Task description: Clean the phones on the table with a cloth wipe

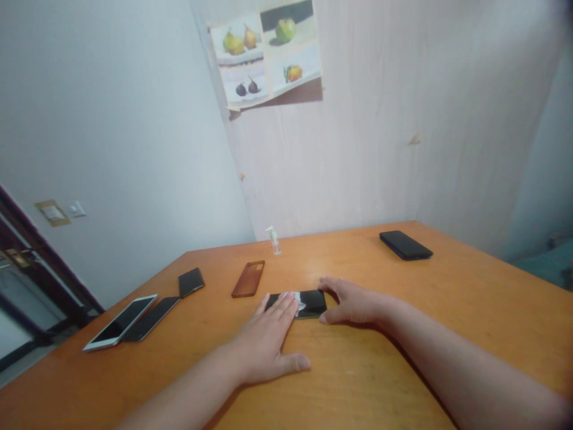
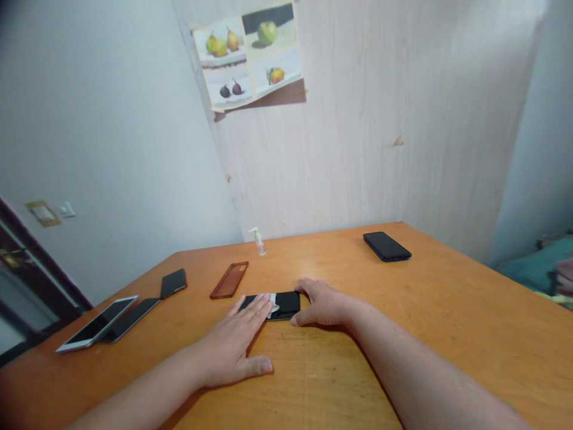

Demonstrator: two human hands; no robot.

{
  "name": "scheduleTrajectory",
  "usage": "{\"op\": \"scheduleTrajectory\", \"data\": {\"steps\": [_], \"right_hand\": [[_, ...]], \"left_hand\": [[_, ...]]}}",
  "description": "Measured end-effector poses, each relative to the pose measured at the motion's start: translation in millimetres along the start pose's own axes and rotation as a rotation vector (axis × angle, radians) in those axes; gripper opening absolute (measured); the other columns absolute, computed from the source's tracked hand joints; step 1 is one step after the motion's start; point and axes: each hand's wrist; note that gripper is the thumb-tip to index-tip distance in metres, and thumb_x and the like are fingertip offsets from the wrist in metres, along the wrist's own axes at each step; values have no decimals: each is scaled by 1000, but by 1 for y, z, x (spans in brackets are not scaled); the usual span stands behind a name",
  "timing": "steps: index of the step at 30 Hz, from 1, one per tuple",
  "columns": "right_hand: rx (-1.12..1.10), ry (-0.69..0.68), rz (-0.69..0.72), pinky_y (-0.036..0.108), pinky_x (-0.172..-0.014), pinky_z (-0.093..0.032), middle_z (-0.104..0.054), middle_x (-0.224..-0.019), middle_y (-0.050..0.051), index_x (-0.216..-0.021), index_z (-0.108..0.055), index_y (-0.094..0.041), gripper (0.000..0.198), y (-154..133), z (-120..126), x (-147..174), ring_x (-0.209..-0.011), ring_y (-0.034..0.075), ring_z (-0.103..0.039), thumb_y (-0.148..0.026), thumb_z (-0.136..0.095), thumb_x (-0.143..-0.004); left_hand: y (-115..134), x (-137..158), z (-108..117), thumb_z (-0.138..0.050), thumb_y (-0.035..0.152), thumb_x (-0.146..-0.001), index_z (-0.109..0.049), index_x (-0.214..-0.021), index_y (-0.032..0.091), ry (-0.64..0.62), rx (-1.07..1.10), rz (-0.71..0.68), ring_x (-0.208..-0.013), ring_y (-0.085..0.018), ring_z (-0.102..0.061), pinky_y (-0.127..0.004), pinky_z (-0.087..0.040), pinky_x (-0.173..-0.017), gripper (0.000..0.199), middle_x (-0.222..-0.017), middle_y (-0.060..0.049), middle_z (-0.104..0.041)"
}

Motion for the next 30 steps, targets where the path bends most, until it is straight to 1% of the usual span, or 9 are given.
{"op": "scheduleTrajectory", "data": {"steps": [5, 7, 10, 13, 16, 20, 23, 26, 30], "right_hand": [[-21, 1, 30, 38, -90, -44, -66, -111, 5, -111, -64, -23, 54, -4, 0, 1, -103, 27, -58, -40, -77, -62], [-40, -4, 46, 37, -89, -45, -67, -107, 4, -109, -65, -23, 50, -5, 1, 1, -100, 26, -59, -37, -77, -62], [-50, -6, 59, 38, -91, -45, -66, -110, 5, -111, -65, -23, 54, -3, 0, 0, -101, 27, -59, -38, -77, -61], [-53, 10, 48, 41, -94, -44, -64, -118, 7, -118, -63, -23, 63, 3, -1, -1, -107, 29, -58, -42, -79, -60], [-61, 14, 26, 43, -96, -43, -62, -123, 8, -122, -62, -23, 68, 7, -2, -2, -111, 31, -57, -43, -79, -59], [-63, -2, 27, 42, -96, -44, -62, -122, 8, -122, -62, -24, 68, 6, -1, -2, -111, 31, -57, -43, -80, -60], [-64, 5, 29, 42, -95, -44, -63, -120, 8, -121, -62, -24, 65, 5, -1, -1, -110, 31, -57, -43, -80, -60], [-56, 8, 24, 42, -94, -45, -64, -119, 7, -121, -62, -24, 65, 5, -1, 0, -109, 30, -58, -42, -79, -60], [-32, 23, 20, 42, -94, -44, -62, -121, 8, -122, -61, -23, 68, 7, -2, -1, -109, 31, -57, -44, -79, -60]], "left_hand": [[25, -33, 1, -33, 85, -79, -10, -156, 17, 26, 75, -112, -148, -32, -9, -54, -3, -119, 105, -161, -14, -13], [30, -39, 1, -31, 84, -79, -8, -156, 17, 40, 82, -142, -148, -33, -9, -55, -3, -119, 104, -161, -13, -14], [29, -38, 2, -30, 83, -82, -9, -156, 18, 42, 74, -142, -148, -33, -11, -56, -2, -118, 101, -161, -14, -14], [17, -24, 4, -30, 80, -84, -14, -155, 19, 27, 46, -88, -148, -32, -15, -56, -2, -118, 96, -160, -14, -18], [-4, -3, 4, -31, 77, -86, -15, -155, 20, 24, 8, -9, -148, -30, -16, -55, -4, -119, 91, -160, -13, -17], [-33, 20, -2, -32, 73, -89, -11, -155, 22, 39, -17, 91, -148, -28, -14, -53, -8, -119, 86, -161, -11, -13], [-40, 21, -7, -33, 73, -89, -11, -156, 20, 46, -18, 101, -148, -28, -11, -52, -9, -119, 88, -161, -12, -11], [-31, 9, -7, -34, 77, -86, -14, -155, 17, 47, -5, 94, -148, -30, -10, -51, -9, -119, 94, -160, -14, -11], [-7, -19, -2, -33, 81, -83, -13, -155, 15, 31, 43, 47, -148, -32, -12, -52, -10, -119, 100, -160, -16, -13]]}}
Point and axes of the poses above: each hand's wrist, its own x-axis away from the middle knuckle, its own z-axis out of the back of the hand, y = z × x
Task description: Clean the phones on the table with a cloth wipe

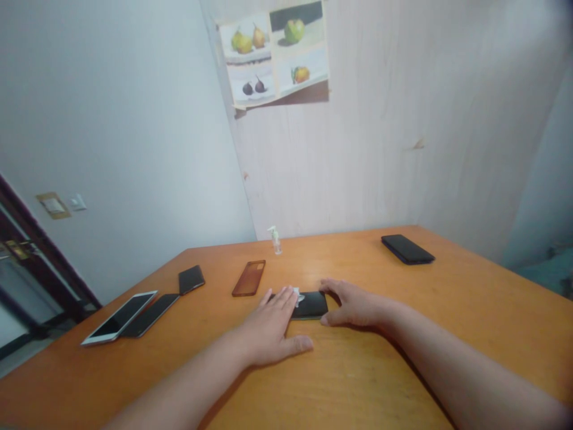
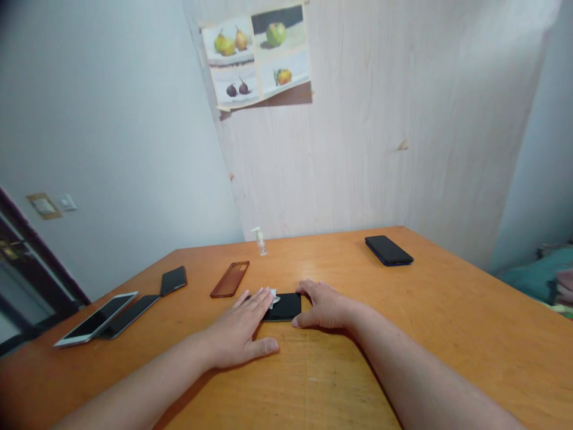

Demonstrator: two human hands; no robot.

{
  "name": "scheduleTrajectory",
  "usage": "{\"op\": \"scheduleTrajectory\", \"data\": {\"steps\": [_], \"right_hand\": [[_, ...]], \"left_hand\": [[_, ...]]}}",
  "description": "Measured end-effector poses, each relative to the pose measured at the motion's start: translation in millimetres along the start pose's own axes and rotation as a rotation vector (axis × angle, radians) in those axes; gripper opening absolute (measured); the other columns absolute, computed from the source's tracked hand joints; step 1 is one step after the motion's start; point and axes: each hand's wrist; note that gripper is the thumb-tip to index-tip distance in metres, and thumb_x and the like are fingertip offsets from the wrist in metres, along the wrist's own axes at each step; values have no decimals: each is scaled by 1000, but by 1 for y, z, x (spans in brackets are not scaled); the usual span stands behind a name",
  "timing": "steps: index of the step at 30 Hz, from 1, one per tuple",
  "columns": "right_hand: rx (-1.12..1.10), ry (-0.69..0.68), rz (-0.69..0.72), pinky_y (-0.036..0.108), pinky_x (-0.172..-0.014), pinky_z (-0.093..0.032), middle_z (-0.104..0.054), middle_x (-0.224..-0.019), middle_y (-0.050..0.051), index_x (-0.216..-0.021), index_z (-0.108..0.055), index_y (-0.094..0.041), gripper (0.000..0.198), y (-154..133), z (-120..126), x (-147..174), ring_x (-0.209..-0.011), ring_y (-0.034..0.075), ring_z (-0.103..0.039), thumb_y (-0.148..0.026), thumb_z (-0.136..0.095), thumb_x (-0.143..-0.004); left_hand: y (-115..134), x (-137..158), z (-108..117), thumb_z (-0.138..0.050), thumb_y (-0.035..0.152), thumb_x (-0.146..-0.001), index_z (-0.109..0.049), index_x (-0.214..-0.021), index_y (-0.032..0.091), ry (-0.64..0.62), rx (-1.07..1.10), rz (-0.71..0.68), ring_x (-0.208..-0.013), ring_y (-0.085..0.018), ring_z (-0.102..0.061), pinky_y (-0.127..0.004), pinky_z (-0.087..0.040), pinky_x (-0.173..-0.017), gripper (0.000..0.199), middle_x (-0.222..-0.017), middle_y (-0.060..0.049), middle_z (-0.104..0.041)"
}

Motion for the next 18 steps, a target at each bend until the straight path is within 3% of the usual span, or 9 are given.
{"op": "scheduleTrajectory", "data": {"steps": [5, 9, 14, 18], "right_hand": [[-21, -9, 26, 40, -91, -45, -66, -113, 6, -113, -65, -23, 58, -2, -2, -2, -103, 29, -59, -40, -79, -59], [-19, -10, 37, 39, -90, -45, -67, -108, 4, -109, -66, -24, 53, -4, -2, -2, -101, 27, -60, -38, -78, -60], [8, 0, 4, 39, -91, -45, -64, -115, 6, -117, -63, -23, 64, -4, 1, -1, -105, 29, -58, -43, -80, -59], [-14, -9, 3, 38, -89, -45, -65, -114, 6, -115, -64, -23, 61, -11, 4, 2, -104, 28, -59, -42, -80, -59]], "left_hand": [[31, -24, -1, -32, 84, -80, -12, -155, 12, 6, 47, -137, -148, -34, -12, -52, -10, -119, 106, -160, -17, -15], [39, -22, 1, -31, 82, -82, -12, -155, 13, -2, 56, -170, -148, -32, -11, -53, -7, -119, 102, -160, -16, -13], [15, 1, 6, -30, 79, -85, -14, -155, 18, -25, -5, -71, -148, -30, -11, -53, -9, -119, 95, -160, -14, -14], [-16, 20, 3, -30, 75, -88, -13, -155, 20, -1, -46, 32, -148, -29, -12, -52, -10, -119, 89, -160, -12, -14]]}}
Point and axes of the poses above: each hand's wrist, its own x-axis away from the middle knuckle, its own z-axis out of the back of the hand, y = z × x
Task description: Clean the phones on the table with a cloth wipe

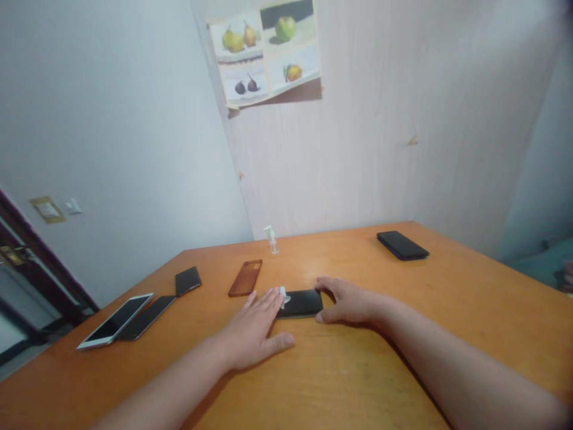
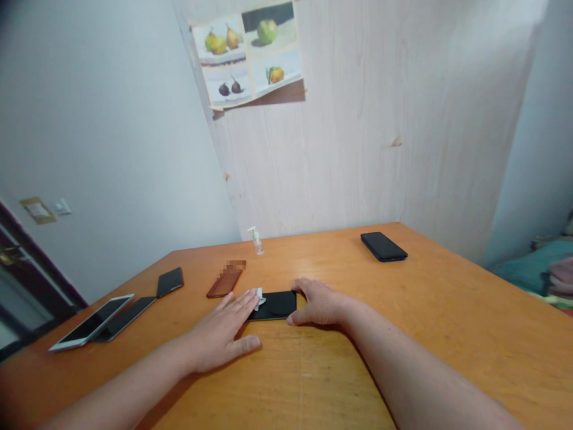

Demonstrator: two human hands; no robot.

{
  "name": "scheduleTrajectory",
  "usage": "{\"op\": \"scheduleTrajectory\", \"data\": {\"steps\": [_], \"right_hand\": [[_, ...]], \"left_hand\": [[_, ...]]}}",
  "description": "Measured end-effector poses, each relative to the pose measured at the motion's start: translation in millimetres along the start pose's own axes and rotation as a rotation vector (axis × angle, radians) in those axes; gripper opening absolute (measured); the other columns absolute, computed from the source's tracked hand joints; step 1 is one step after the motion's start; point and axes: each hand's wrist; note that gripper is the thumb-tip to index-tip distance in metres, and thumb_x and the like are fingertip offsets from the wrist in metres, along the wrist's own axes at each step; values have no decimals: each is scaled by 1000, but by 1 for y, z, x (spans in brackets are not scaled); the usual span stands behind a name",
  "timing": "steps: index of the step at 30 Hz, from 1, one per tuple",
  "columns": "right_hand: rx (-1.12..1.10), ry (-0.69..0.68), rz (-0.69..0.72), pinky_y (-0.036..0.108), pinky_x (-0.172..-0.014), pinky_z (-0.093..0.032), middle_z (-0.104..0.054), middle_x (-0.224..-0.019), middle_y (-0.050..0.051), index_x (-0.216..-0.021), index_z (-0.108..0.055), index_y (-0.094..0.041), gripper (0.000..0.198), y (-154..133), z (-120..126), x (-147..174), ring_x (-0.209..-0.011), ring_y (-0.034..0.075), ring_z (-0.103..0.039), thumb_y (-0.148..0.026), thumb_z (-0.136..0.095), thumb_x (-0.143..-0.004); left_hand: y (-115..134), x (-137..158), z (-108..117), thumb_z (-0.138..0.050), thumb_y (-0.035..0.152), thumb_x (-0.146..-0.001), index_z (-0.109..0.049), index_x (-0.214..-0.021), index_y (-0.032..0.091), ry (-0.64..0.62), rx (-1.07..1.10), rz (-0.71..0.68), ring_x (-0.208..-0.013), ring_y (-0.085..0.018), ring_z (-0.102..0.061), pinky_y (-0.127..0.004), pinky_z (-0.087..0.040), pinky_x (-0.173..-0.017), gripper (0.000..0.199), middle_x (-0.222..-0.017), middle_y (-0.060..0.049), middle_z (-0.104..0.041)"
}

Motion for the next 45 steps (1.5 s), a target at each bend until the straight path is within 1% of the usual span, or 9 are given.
{"op": "scheduleTrajectory", "data": {"steps": [3, 6, 18, 21, 24, 31, 35, 40, 45], "right_hand": [[-1, -11, -2, 38, -88, -46, -65, -112, 6, -112, -65, -23, 58, -5, 2, 2, -102, 28, -59, -41, -80, -59], [10, -6, -20, 37, -88, -46, -65, -113, 6, -115, -64, -23, 61, -4, 1, 2, -103, 28, -59, -41, -80, -59], [23, -1, 31, 38, -90, -45, -67, -113, 5, -118, -63, -24, 62, -3, -2, -2, -104, 28, -60, -39, -78, -60], [22, -14, 42, 37, -88, -46, -68, -110, 5, -116, -63, -23, 58, -5, -2, -2, -101, 27, -61, -37, -77, -60], [53, -8, 7, 38, -90, -46, -66, -115, 8, -119, -62, -21, 64, -3, -3, -3, -104, 28, -61, -34, -77, -58], [79, -23, -3, 43, -100, -41, -57, -133, 13, -133, -54, -18, 85, 9, -4, -6, -119, 34, -53, -53, -77, -59], [54, -23, 7, 42, -99, -42, -59, -131, 9, -127, -60, -23, 77, 9, -4, -6, -118, 32, -54, -52, -78, -59], [81, -25, -2, 42, -96, -43, -61, -126, 9, -125, -60, -22, 73, 8, -3, -6, -115, 32, -55, -50, -78, -60], [81, -33, 39, 39, -90, -45, -64, -117, 6, -120, -61, -23, 66, 7, -3, -5, -106, 29, -58, -48, -77, -61]], "left_hand": [[-15, 4, -4, -29, 73, -90, -16, -155, 20, 11, -12, 62, -148, -29, -13, -53, -9, -119, 85, -160, -12, -15], [-14, -2, -6, -30, 74, -88, -18, -155, 17, 13, -11, 98, -148, -30, -14, -54, -9, -119, 88, -159, -14, -17], [58, -56, 2, -34, 86, -77, -18, -154, 10, -11, 98, -64, -147, -34, -14, -54, -12, -119, 109, -159, -20, -17], [66, -58, 3, -35, 85, -77, -16, -154, 12, 1, 125, -117, -147, -35, -14, -56, -11, -118, 108, -159, -18, -17], [71, -49, 7, -34, 83, -80, -15, -155, 15, -7, 152, -171, -147, -35, -14, -59, -7, -118, 102, -160, -16, -15], [58, -7, 12, -35, 78, -85, -13, -155, 20, -63, 119, -156, -148, -32, -13, -57, -4, -119, 94, -160, -14, -15], [39, 6, 9, -32, 74, -88, -14, -155, 23, -46, 73, -101, -148, -30, -15, -56, -3, -119, 86, -160, -12, -16], [31, -15, 4, -29, 74, -89, -17, -155, 21, -19, 62, -31, -147, -31, -17, -58, -7, -118, 85, -160, -12, -18], [47, -48, 2, -30, 78, -85, -19, -154, 18, 2, 80, -67, -146, -33, -20, -58, -11, -117, 92, -158, -16, -22]]}}
Point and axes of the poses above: each hand's wrist, its own x-axis away from the middle knuckle, its own z-axis out of the back of the hand, y = z × x
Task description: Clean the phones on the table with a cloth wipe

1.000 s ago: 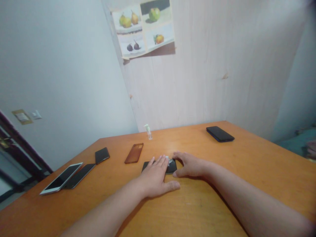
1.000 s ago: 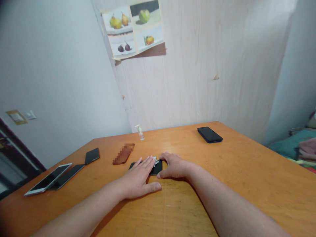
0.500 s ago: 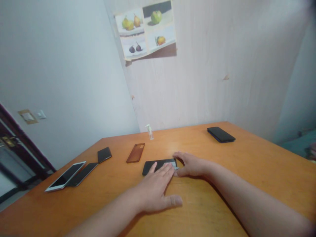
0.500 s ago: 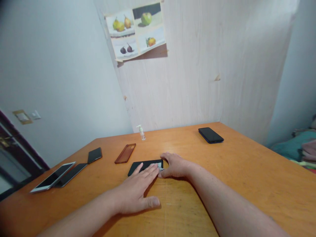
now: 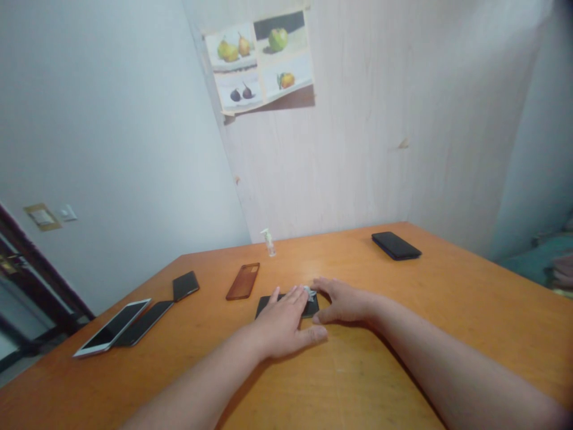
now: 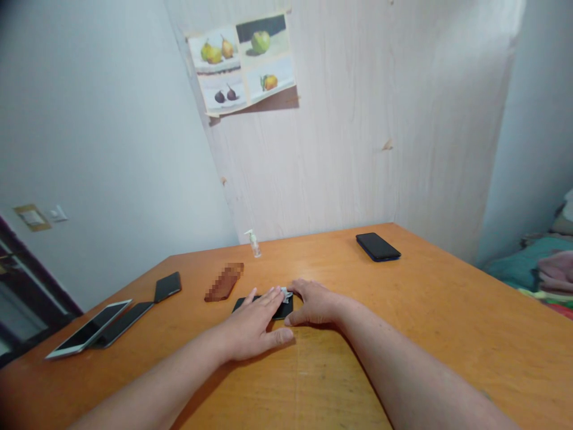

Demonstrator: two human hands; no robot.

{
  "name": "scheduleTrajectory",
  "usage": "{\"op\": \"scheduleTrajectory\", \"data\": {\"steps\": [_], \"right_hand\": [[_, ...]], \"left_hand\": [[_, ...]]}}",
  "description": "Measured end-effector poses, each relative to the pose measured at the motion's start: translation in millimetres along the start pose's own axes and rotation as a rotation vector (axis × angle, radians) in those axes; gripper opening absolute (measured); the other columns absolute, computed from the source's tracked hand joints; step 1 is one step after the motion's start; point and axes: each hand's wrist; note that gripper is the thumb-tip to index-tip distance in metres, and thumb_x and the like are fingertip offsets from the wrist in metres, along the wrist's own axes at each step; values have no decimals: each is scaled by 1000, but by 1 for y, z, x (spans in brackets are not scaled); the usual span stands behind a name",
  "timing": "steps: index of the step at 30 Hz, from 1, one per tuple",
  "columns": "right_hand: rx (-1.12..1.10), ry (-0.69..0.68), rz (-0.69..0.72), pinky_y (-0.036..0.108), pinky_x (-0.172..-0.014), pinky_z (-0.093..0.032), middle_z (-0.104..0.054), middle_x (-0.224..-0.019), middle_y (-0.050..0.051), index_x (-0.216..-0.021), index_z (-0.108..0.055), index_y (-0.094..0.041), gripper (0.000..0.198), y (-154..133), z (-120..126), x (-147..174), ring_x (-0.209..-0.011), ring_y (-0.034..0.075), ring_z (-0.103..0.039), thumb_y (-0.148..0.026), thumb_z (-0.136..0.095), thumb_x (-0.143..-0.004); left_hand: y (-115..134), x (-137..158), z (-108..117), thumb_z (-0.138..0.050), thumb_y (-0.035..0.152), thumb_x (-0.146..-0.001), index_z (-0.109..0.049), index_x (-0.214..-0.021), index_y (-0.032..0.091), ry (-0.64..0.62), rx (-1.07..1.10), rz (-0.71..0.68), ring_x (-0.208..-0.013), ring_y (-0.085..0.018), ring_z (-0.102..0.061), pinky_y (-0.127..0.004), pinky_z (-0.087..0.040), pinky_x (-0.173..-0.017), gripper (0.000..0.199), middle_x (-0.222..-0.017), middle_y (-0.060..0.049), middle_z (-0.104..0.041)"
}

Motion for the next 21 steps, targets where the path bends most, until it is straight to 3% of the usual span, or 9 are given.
{"op": "scheduleTrajectory", "data": {"steps": [4, 8, 15, 21], "right_hand": [[-38, -8, -5, 34, -83, -47, -67, -105, 3, -109, -64, -23, 54, -2, 0, 0, -96, 25, -61, -45, -77, -61], [-20, 13, -6, 35, -85, -46, -66, -108, 4, -109, -64, -22, 57, -1, 0, 0, -99, 26, -60, -46, -79, -59], [-69, 22, -48, 41, -94, -44, -62, -122, 7, -118, -64, -25, 68, 3, -1, 0, -111, 31, -56, -49, -81, -57], [-73, 6, -29, 41, -95, -44, -61, -123, 8, -120, -62, -24, 68, 2, 0, 0, -111, 30, -56, -48, -80, -59]], "left_hand": [[14, -1, 2, -33, 80, -83, -19, -154, 16, 10, 10, -58, -146, -34, -19, -58, -10, -117, 97, -158, -16, -23], [14, 25, 5, -34, 77, -86, -17, -155, 20, -11, 3, -76, -147, -33, -17, -58, -6, -118, 91, -159, -13, -20], [-17, 76, 3, -33, 72, -90, -16, -155, 23, 8, -79, 64, -147, -30, -18, -56, -6, -119, 83, -159, -11, -20], [-43, 65, 0, -31, 71, -90, -21, -154, 20, 36, -88, 180, -147, -31, -17, -59, -7, -117, 82, -159, -14, -19]]}}
Point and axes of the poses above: each hand's wrist, its own x-axis away from the middle knuckle, its own z-axis out of the back of the hand, y = z × x
